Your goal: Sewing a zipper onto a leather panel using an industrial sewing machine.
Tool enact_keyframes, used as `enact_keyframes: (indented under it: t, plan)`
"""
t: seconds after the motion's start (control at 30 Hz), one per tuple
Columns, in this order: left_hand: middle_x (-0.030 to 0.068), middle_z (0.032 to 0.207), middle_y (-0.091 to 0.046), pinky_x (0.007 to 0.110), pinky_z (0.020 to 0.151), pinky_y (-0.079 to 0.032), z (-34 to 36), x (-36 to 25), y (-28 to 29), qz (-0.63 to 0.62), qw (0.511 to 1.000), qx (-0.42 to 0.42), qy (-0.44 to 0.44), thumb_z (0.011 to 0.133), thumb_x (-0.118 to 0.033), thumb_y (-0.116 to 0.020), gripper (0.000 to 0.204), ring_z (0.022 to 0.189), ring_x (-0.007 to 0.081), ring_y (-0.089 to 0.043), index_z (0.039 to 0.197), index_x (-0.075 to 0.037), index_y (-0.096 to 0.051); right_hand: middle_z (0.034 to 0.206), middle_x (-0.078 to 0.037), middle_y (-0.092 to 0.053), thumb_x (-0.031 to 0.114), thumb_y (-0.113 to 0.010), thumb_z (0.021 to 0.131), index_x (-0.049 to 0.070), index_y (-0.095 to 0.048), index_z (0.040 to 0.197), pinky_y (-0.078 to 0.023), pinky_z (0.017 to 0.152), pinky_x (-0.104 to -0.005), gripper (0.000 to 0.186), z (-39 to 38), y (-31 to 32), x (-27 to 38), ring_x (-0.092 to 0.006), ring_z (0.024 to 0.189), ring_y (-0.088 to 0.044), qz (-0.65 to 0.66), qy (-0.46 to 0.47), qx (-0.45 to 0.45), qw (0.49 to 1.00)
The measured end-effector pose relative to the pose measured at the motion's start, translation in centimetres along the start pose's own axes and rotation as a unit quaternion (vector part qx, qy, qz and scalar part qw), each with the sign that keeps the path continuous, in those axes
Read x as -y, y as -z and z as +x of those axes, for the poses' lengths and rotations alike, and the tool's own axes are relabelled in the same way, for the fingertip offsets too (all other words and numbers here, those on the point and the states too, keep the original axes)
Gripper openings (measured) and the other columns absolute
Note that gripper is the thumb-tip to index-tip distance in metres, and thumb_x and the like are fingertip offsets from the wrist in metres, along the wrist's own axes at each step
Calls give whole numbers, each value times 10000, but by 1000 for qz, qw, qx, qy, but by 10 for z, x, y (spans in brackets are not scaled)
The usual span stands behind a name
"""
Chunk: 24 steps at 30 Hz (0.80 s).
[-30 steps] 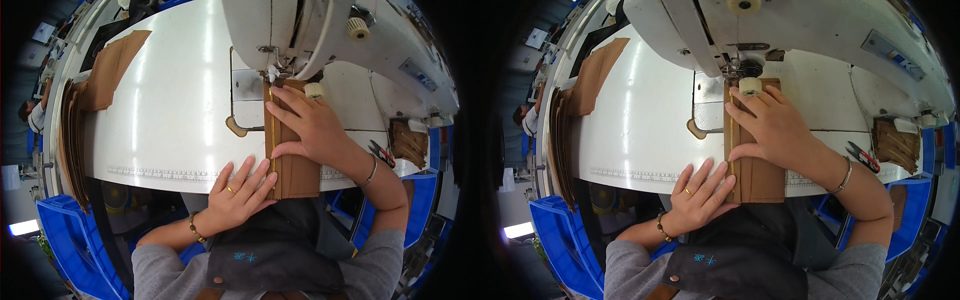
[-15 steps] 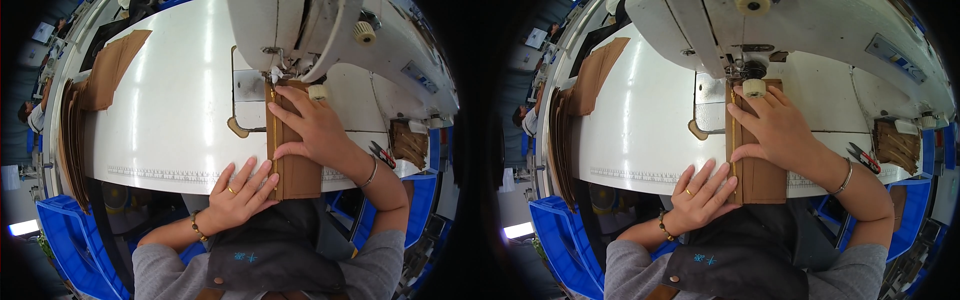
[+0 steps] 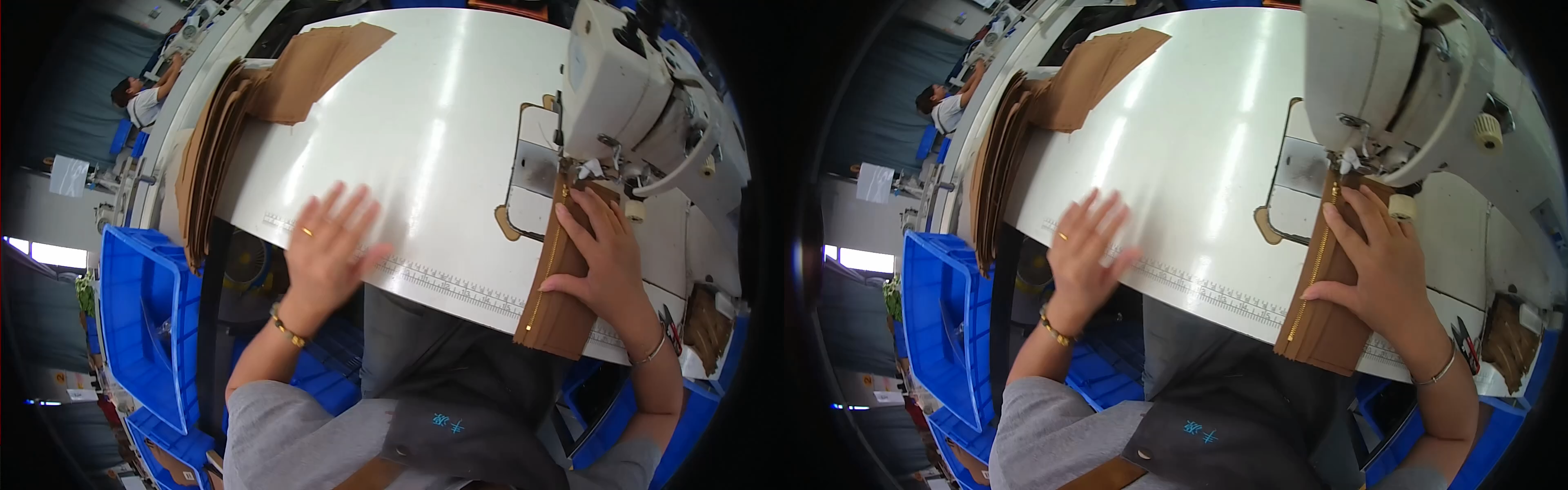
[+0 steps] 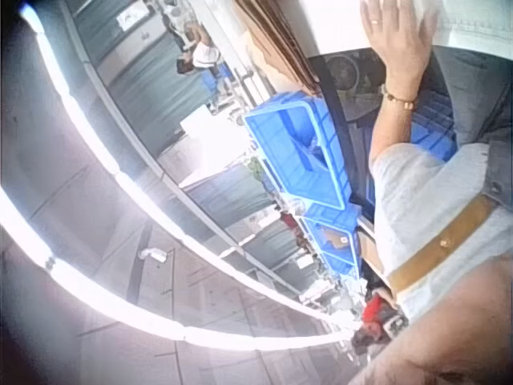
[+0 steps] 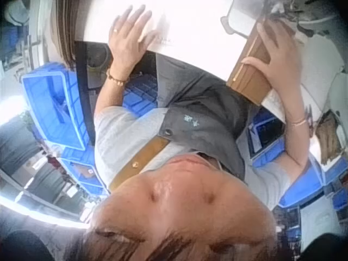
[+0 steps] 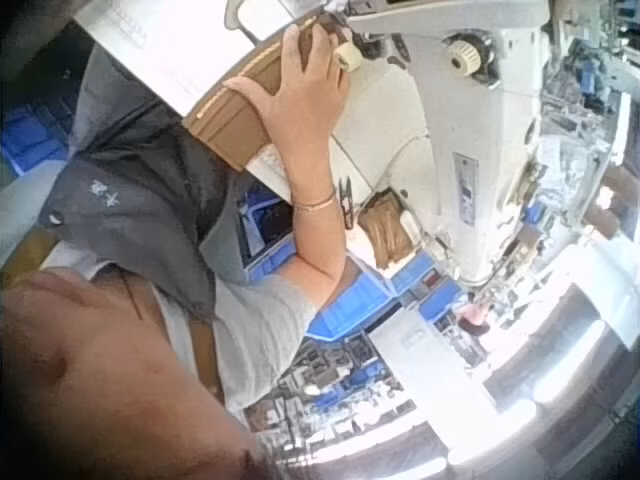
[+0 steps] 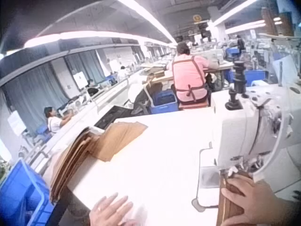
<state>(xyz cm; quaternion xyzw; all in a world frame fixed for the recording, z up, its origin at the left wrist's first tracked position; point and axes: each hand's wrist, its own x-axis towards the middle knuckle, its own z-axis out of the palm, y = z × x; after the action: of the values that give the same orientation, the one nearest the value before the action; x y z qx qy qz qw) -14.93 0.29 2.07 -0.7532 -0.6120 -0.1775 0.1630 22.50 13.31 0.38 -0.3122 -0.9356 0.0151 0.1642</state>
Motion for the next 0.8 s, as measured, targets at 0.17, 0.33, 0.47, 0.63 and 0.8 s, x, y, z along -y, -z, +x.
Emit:
enact_keyframes:
  t: [0.17,0.33,0.47,0.63,0.8]
  plan:
    - [167,1269,-741,441,1005,-540,4,160,62,176,957,-172,154,1073,-225,-622,289,1184,356,-700,1260,-34,-732,1512,-179,-528,717,-783,693,29,-623,1421,-453,1019,-480,1014,-1,-2,-2,-386,1428,-496,-16,-9,5,1000]
    - [230,1147,-749,447,928,-560,-10,240,75,175,911,-69,366,1093,-410,-538,410,1084,421,-711,1304,-110,-720,1502,-182,-536,717,-778,702,31,-624,1418,-452,1016,-482,1003,-2,-3,-3,-391,1409,-512,-19,1,-3,1000]
    - [237,1062,-748,502,861,-564,-19,262,66,218,904,29,366,1087,-397,-530,365,999,451,-709,1292,-167,-725,1496,-190,-543,717,-773,709,32,-623,1418,-450,1018,-486,998,-3,-3,-4,-393,1396,-522,-24,3,-8,1000]
    - [221,992,-745,554,785,-552,-22,282,77,270,917,18,294,1061,-285,-552,289,932,450,-706,1195,-97,-725,1499,-194,-540,709,-782,705,31,-618,1425,-447,1021,-488,1002,-2,-2,-3,-396,1389,-528,-18,8,-9,1000]
    - [178,972,-753,547,763,-568,14,270,113,369,897,67,232,1074,-273,-509,274,915,424,-725,1228,-151,-700,1504,-194,-543,711,-790,690,27,-645,1392,-443,1040,-494,991,0,1,0,-395,1392,-528,-10,2,-17,1000]
